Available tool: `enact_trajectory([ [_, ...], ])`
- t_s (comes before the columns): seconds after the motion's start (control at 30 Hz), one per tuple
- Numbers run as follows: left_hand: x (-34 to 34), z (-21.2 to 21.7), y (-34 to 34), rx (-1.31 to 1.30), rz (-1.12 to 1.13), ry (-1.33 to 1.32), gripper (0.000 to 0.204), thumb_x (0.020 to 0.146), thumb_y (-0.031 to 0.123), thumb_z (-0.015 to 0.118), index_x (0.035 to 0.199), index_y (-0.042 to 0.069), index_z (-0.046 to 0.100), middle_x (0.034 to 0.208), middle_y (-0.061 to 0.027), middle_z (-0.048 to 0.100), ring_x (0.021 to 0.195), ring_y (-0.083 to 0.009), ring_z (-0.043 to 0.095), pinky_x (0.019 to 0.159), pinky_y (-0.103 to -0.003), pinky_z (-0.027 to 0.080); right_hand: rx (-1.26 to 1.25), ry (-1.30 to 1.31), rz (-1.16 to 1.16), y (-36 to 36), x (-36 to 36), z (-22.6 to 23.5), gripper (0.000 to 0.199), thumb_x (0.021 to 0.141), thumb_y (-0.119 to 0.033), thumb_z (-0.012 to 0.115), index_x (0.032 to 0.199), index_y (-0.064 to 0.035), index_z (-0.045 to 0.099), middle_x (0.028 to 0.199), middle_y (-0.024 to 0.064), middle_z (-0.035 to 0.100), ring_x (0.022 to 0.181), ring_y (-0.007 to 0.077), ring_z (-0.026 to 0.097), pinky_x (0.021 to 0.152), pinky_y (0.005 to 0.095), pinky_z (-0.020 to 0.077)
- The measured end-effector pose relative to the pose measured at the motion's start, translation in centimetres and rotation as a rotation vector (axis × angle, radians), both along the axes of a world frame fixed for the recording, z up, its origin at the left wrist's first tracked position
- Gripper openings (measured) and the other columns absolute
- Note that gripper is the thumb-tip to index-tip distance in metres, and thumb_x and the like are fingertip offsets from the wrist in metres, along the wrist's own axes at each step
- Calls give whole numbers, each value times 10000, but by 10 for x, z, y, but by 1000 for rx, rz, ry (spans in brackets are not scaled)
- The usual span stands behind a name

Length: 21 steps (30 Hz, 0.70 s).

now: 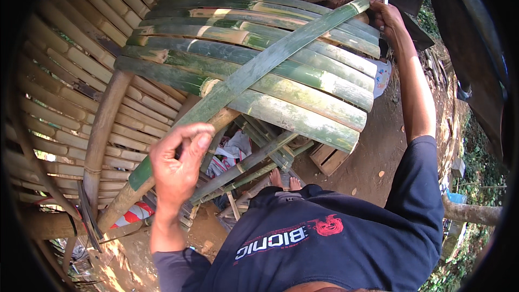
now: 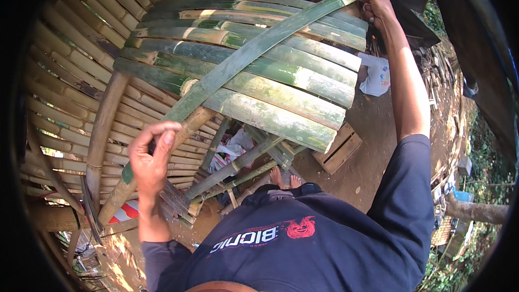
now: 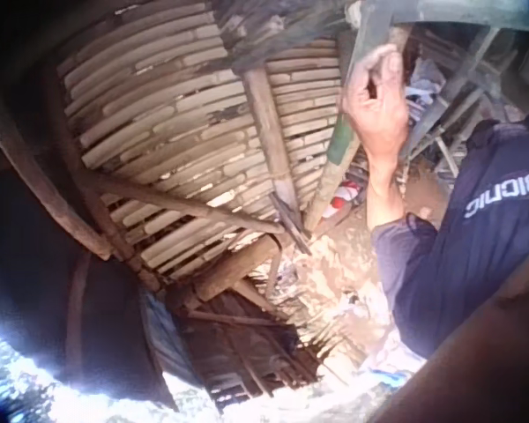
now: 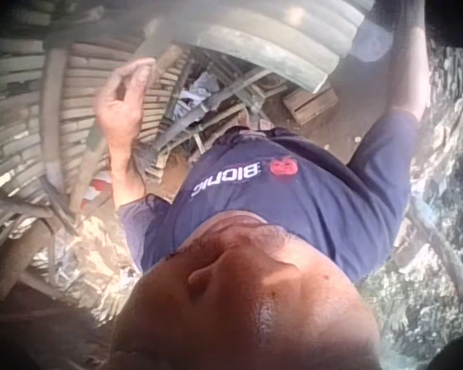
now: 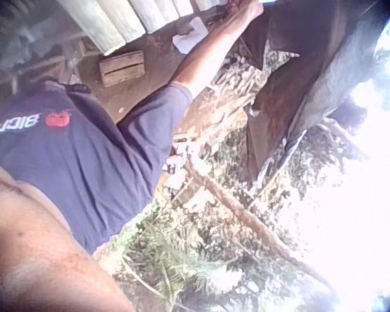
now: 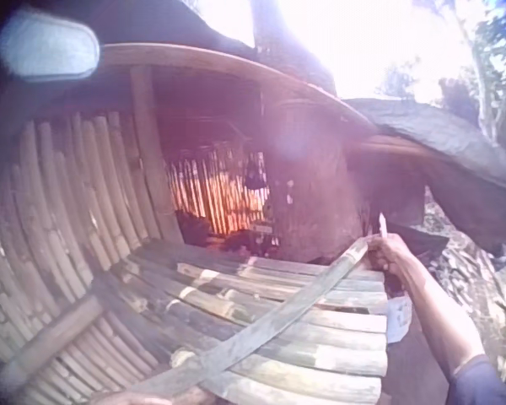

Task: The person measures and marks a long bamboo strip with a marker, then uses a machete to split the strip into thinner slats. They fit the slats into a bamboo framework and secure them by hammering nails with the machete. The person repeats this process for multiple strips.

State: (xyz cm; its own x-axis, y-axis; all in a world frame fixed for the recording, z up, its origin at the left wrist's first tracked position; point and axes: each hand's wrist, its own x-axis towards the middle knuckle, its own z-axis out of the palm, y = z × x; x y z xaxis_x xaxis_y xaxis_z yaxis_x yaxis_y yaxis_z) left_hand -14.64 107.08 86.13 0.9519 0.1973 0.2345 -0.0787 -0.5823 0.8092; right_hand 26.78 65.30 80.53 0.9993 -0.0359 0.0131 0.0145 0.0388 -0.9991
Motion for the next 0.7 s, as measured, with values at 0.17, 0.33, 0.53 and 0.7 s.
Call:
enact_trajectory([
  [0.17, 80, 16, 33, 381, -218, -5, 327, 843, 227, 754, 1119, 63, 692, 788, -80, 610, 644, -154, 468, 563, -299, 391, -23, 62, -19, 12, -15, 4, 206, 892, -207, 699, 863, -25, 607, 605, -39, 475, 434, 45, 335, 375, 209, 250],
  [0.33, 143, -5, 38, 342, -506, -11, 467, 790, 300, 785, 1183, 76, 671, 826, -63, 556, 673, -173, 426, 617, -315, 400, -4, 49, -14, 27, -19, -1, 232, 889, -286, 714, 888, -66, 638, 719, 2, 622, 469, 44, 356, 409, 211, 248],
  [0.53, 173, -51, 53, 372, -671, -229, 438, 789, 345, 769, 1153, 112, 699, 714, -1, 469, 652, -118, 404, 575, -289, 326, -314, 29, -265, 8, 7, -62, 197, 876, -198, 701, 955, -17, 683, 711, 32, 645, 479, 55, 388, 434, 223, 296],
  [0.7, 166, -40, 56, 237, -669, -147, 410, 816, 399, 793, 1008, 42, 730, 752, -21, 627, 603, -84, 455, 521, -262, 339, -331, -69, -209, 16, -12, -59, 194, 888, -223, 680, 933, -35, 682, 708, 26, 640, 501, 63, 418, 457, 230, 322],
])
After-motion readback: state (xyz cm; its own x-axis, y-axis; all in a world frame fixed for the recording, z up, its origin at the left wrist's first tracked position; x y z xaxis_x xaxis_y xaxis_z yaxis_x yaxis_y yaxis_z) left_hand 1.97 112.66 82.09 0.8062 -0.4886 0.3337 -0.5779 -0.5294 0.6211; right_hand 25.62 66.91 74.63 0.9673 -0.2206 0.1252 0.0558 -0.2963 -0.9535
